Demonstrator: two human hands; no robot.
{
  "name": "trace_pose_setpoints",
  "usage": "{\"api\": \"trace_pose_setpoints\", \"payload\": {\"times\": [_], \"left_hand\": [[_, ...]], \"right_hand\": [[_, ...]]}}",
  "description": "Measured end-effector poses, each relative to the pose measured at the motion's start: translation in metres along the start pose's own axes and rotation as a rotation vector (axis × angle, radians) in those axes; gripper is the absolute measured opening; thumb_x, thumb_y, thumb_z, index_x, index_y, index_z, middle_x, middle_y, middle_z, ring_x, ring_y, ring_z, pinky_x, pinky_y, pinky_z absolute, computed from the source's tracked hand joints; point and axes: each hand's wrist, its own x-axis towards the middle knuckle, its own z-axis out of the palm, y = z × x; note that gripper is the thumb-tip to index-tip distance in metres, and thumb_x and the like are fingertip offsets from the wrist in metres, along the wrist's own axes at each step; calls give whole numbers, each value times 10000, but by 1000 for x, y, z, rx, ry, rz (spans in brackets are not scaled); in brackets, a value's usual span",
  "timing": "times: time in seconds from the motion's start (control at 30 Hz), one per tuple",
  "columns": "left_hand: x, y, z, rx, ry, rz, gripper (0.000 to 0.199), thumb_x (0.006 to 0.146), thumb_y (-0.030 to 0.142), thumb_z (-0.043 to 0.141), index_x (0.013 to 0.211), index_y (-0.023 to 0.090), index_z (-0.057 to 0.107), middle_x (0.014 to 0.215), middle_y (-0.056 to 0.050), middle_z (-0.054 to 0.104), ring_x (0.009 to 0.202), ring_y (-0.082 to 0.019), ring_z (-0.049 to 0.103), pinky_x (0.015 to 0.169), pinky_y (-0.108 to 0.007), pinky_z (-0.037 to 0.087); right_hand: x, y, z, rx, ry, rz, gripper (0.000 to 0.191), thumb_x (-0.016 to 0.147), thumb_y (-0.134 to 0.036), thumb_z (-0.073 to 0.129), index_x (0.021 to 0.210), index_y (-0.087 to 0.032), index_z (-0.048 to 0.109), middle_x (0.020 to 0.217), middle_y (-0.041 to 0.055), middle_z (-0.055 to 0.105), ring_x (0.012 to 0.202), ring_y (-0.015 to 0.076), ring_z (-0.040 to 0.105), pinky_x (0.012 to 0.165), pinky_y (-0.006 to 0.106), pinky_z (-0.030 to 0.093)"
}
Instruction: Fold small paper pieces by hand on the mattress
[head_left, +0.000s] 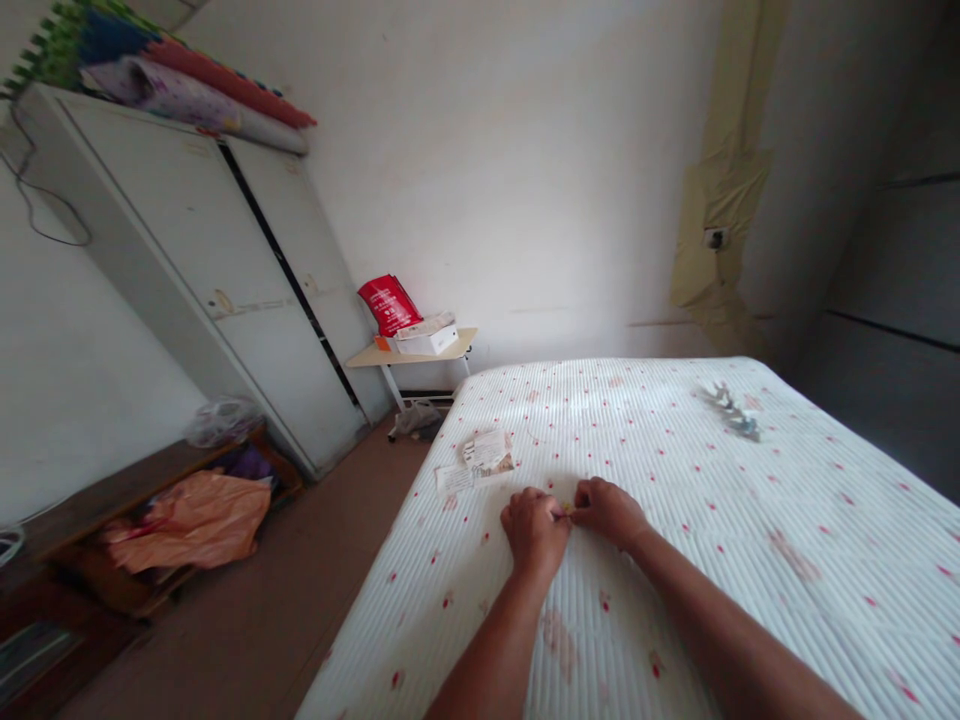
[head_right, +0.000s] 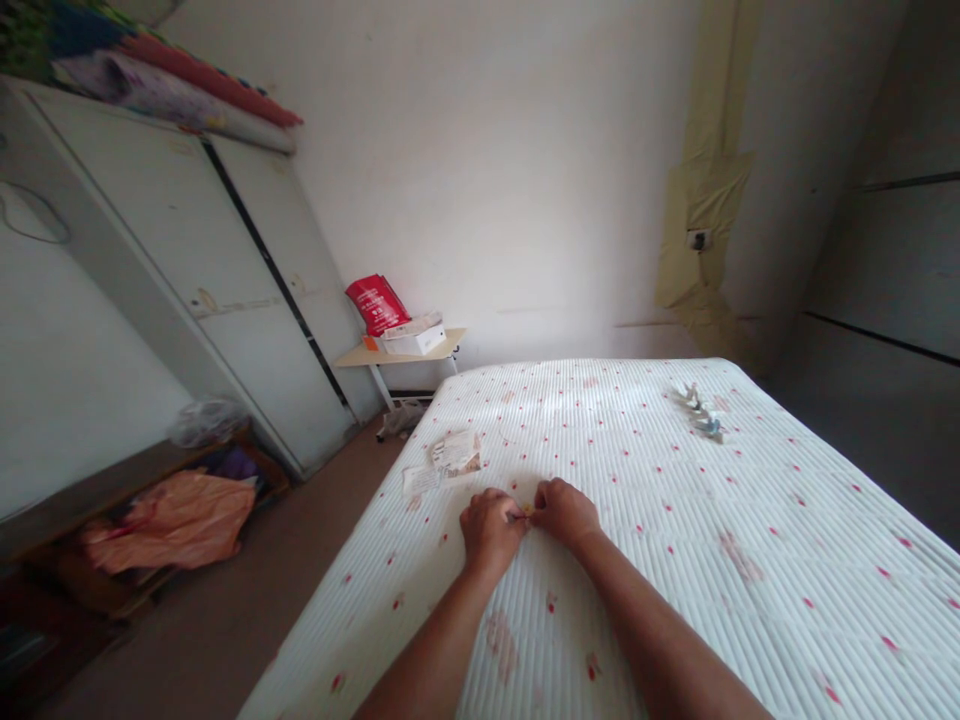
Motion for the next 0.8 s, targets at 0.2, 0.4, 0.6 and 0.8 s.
{"api": "trace_pose_setpoints", "payload": {"times": [0.2,0.4,0.6,0.8], "left_hand": [[2,3,-1,31,-32,-46,102,690,369,649,752,288,657,937,28,617,968,-177,513,799,-288,342],[4,4,-4,56,-64,-56,97,712,386,631,764,309,660,969,36,617,983,-172,518,813,-286,350],[4,1,-2,32,-41,-30,113,686,398,655,767,320,664,951,40,621,964,-168,524,789,-281,353],[4,1,-1,22,-37,-34,64,706,356,639,740,309,666,935,34,624,961,-168,521,798,-287,348]], "right_hand": [[1,0,-2,24,-15,-4,138,667,-313,631,711,-182,627,783,36,623,685,141,555,542,221,311],[3,0,-5,53,-29,-5,62,649,-199,609,695,-176,643,747,31,640,678,135,559,558,211,323],[4,2,-6,76,-36,-29,110,646,-123,560,673,-171,655,697,25,642,657,128,557,569,207,333],[-9,2,-6,153,78,-140,178,707,-143,544,826,-195,666,895,28,636,762,120,572,625,193,362]]}}
